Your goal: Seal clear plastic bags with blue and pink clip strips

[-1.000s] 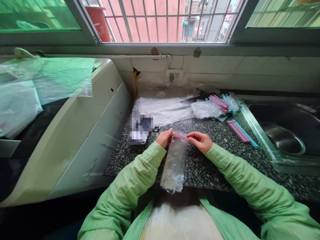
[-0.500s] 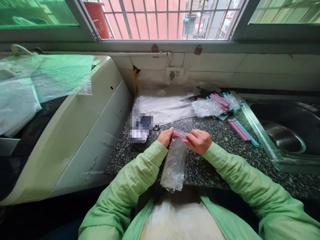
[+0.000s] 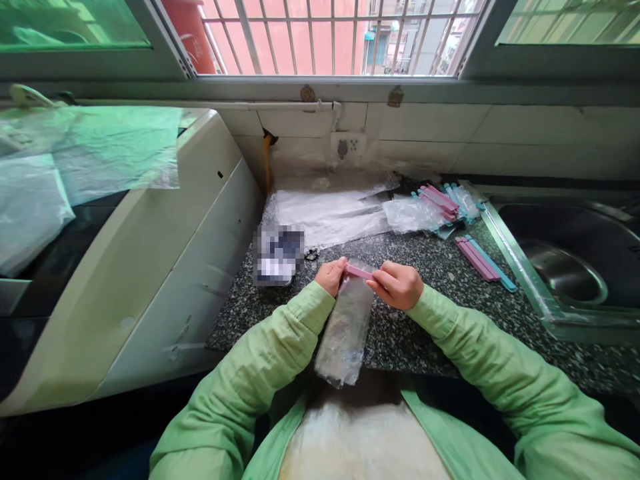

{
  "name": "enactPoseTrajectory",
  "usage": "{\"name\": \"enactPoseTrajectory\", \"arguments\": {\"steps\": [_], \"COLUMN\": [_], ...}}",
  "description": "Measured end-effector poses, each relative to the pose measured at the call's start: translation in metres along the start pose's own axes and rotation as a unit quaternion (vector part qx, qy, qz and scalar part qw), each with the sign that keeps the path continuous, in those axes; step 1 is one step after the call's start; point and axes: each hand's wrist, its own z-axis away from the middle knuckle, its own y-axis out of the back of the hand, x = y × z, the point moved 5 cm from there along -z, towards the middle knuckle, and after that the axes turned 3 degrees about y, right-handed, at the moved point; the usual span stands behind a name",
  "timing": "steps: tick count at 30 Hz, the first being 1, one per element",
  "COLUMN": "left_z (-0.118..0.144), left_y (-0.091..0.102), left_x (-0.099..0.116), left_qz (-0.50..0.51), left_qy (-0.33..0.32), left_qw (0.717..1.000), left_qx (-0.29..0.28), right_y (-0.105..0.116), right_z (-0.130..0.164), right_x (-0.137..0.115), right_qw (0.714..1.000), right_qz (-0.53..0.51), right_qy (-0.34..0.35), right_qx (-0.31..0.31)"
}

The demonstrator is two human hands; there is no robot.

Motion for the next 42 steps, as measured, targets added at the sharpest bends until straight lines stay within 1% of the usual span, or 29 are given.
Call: {"name": "enactPoseTrajectory", "arguments": {"steps": [4, 7, 11, 17, 19, 23, 29, 37, 42], "left_z": [-0.001, -0.001, -0.001, 0.0, 0.001, 0.003, 0.0, -0.003, -0.003], "left_y": [0.002, 0.002, 0.002, 0.001, 0.0, -0.001, 0.0, 0.004, 0.003], "left_x": [-0.002, -0.002, -0.002, -0.003, 0.0, 0.005, 0.001, -0.004, -0.002], "left_qz": [-0.006, -0.004, 0.021, 0.045, 0.04, 0.029, 0.04, 0.048, 0.058], "left_qy": [-0.007, 0.0, 0.012, 0.016, 0.015, 0.014, 0.035, 0.038, 0.043], "left_qw": [1.0, 1.0, 1.0, 0.999, 0.999, 0.999, 0.997, 0.997, 0.996], "left_qx": [0.004, 0.004, -0.003, 0.015, 0.021, 0.044, 0.05, 0.048, 0.059], "right_y": [0.002, 0.003, 0.005, 0.009, 0.011, 0.017, 0.024, 0.03, 0.034], "right_z": [-0.001, -0.001, -0.002, -0.002, -0.002, -0.002, -0.004, -0.004, -0.003], "right_x": [-0.001, -0.002, -0.001, 0.002, 0.002, 0.002, 0.003, 0.007, 0.009], "right_qw": [1.0, 1.0, 0.999, 0.999, 0.999, 0.995, 0.991, 0.986, 0.983], "right_qz": [0.007, 0.01, 0.016, 0.002, -0.002, -0.018, -0.041, -0.078, -0.091], "right_qy": [0.006, 0.013, 0.018, 0.005, 0.002, 0.006, 0.008, -0.016, -0.018], "right_qx": [0.008, 0.021, 0.03, 0.037, 0.049, 0.094, 0.128, 0.147, 0.16]}}
